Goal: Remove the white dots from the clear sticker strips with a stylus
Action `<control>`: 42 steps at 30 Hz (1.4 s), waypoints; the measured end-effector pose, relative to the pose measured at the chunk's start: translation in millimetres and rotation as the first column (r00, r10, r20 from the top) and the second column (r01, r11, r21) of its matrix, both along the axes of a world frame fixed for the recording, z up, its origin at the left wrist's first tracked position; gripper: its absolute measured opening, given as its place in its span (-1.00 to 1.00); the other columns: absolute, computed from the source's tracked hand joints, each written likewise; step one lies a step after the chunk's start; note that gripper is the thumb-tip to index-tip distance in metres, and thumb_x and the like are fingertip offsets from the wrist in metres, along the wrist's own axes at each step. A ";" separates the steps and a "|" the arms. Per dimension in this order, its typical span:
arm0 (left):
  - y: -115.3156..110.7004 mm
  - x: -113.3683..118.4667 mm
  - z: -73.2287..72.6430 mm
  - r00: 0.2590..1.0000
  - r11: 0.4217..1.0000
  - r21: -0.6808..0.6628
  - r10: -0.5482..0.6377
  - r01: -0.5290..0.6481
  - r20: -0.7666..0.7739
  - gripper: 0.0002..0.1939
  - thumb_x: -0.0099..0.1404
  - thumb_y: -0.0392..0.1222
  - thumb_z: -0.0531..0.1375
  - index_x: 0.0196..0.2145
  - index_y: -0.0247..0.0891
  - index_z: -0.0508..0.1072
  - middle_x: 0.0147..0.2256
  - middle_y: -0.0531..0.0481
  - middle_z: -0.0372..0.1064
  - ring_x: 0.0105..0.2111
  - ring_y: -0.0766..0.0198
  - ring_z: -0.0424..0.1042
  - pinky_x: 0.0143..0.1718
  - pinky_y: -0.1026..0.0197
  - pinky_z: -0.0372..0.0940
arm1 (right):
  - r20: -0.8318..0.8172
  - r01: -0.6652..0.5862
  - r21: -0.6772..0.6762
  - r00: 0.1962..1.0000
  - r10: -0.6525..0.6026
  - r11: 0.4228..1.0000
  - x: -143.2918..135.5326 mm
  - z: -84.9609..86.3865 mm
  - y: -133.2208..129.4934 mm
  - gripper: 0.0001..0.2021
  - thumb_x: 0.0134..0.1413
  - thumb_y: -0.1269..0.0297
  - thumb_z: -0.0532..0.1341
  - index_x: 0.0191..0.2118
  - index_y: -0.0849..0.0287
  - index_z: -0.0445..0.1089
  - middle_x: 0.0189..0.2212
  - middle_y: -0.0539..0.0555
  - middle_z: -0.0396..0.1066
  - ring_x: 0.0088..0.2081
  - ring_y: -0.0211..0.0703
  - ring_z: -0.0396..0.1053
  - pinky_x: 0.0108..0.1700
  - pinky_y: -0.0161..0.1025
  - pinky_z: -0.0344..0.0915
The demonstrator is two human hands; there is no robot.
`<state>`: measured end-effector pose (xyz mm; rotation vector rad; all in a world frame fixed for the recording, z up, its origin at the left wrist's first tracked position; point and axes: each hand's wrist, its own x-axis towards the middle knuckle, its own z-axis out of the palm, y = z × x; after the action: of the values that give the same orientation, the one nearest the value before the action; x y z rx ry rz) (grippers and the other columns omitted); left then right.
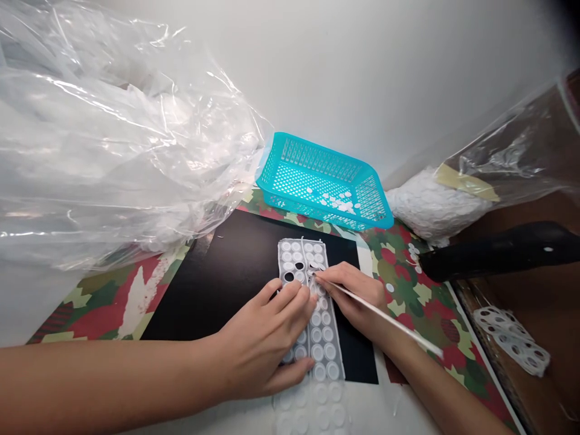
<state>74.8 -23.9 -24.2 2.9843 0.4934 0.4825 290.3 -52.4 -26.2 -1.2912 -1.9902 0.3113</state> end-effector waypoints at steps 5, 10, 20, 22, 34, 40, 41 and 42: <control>-0.1 -2.6 -1.8 0.999 0.999 0.028 -0.022 0.023 -0.025 -0.36 0.37 0.10 -0.11 0.20 -0.47 0.17 0.18 -0.27 0.12 0.16 0.03 0.07 0.13 0.06 -0.15 | -0.096 0.063 -0.258 0.991 -0.091 0.964 3.8 10.1 -0.9 -0.93 0.15 0.38 0.22 -0.32 0.14 0.46 -0.40 0.03 0.48 -0.36 -0.22 0.43 -0.34 -0.31 0.33; 0.9 -3.6 -4.0 0.998 0.999 0.032 -0.026 0.028 -0.055 -0.32 0.38 0.13 -0.14 0.23 -0.48 0.10 0.22 -0.37 0.04 0.20 -0.08 0.06 0.15 0.00 -0.22 | -0.224 0.055 -0.337 0.965 -0.137 0.940 9.7 8.9 -1.5 -0.92 0.14 0.31 0.23 -0.35 0.16 0.43 -0.45 0.01 0.44 -0.43 -0.23 0.39 -0.42 -0.33 0.30; 6.5 -1.4 -0.2 0.997 0.989 -0.146 -0.022 0.011 -0.075 -0.32 0.33 0.20 -0.09 0.22 -0.33 0.12 0.27 -0.32 -0.07 0.26 -0.10 -0.03 0.19 -0.05 -0.25 | -0.165 0.036 -0.316 0.982 -0.092 0.948 6.9 6.4 -0.9 -0.95 0.13 0.36 0.24 -0.34 0.14 0.45 -0.42 0.02 0.46 -0.39 -0.24 0.41 -0.37 -0.34 0.32; 4.9 -0.5 -1.3 0.998 0.989 -0.148 0.004 -0.012 -0.056 -0.32 0.31 0.20 -0.05 0.21 -0.32 0.15 0.27 -0.32 -0.04 0.25 -0.09 -0.02 0.19 -0.05 -0.24 | -0.153 0.040 -0.308 0.984 -0.091 0.950 6.3 7.3 -0.9 -0.95 0.13 0.36 0.24 -0.34 0.14 0.45 -0.42 0.02 0.47 -0.39 -0.23 0.42 -0.36 -0.33 0.33; 3.5 -0.3 -2.8 0.999 0.992 -0.128 0.006 -0.010 -0.035 -0.33 0.29 0.19 -0.02 0.18 -0.34 0.18 0.25 -0.32 -0.01 0.24 -0.10 -0.01 0.20 -0.07 -0.20 | -0.073 0.071 -0.258 0.993 -0.093 0.963 -0.9 9.7 -3.3 -0.92 0.17 0.33 0.20 -0.33 0.12 0.44 -0.42 0.04 0.47 -0.40 -0.19 0.42 -0.38 -0.29 0.32; 2.1 -0.1 -3.8 0.999 0.994 -0.108 0.010 -0.014 -0.035 -0.32 0.29 0.19 -0.02 0.19 -0.34 0.17 0.26 -0.32 -0.04 0.26 -0.08 -0.06 0.21 -0.05 -0.26 | -0.028 0.067 -0.274 0.997 -0.077 0.959 -2.1 13.4 -5.5 -0.90 0.18 0.37 0.17 -0.35 0.13 0.42 -0.44 0.01 0.44 -0.42 -0.23 0.39 -0.39 -0.31 0.28; 2.7 -0.3 -3.1 0.999 0.995 -0.104 0.003 -0.008 -0.044 -0.32 0.29 0.19 -0.03 0.19 -0.35 0.17 0.27 -0.32 -0.05 0.27 -0.07 -0.08 0.21 -0.05 -0.27 | -0.030 0.062 -0.277 0.997 -0.073 0.959 -1.3 13.5 -5.5 -0.90 0.18 0.37 0.18 -0.35 0.14 0.41 -0.44 0.01 0.44 -0.43 -0.24 0.39 -0.40 -0.32 0.28; 3.4 -0.6 -2.4 0.999 0.995 -0.103 0.002 -0.007 -0.052 -0.32 0.29 0.18 -0.03 0.19 -0.35 0.17 0.27 -0.31 -0.06 0.28 -0.05 -0.10 0.22 -0.05 -0.29 | -0.034 0.055 -0.278 0.997 -0.067 0.959 -0.3 13.3 -5.4 -0.90 0.18 0.37 0.18 -0.34 0.14 0.42 -0.44 0.01 0.44 -0.42 -0.23 0.39 -0.39 -0.32 0.28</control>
<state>74.2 -20.5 -26.6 2.9034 0.5133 0.3689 290.0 -57.8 -12.8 -1.5020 -1.9147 0.6007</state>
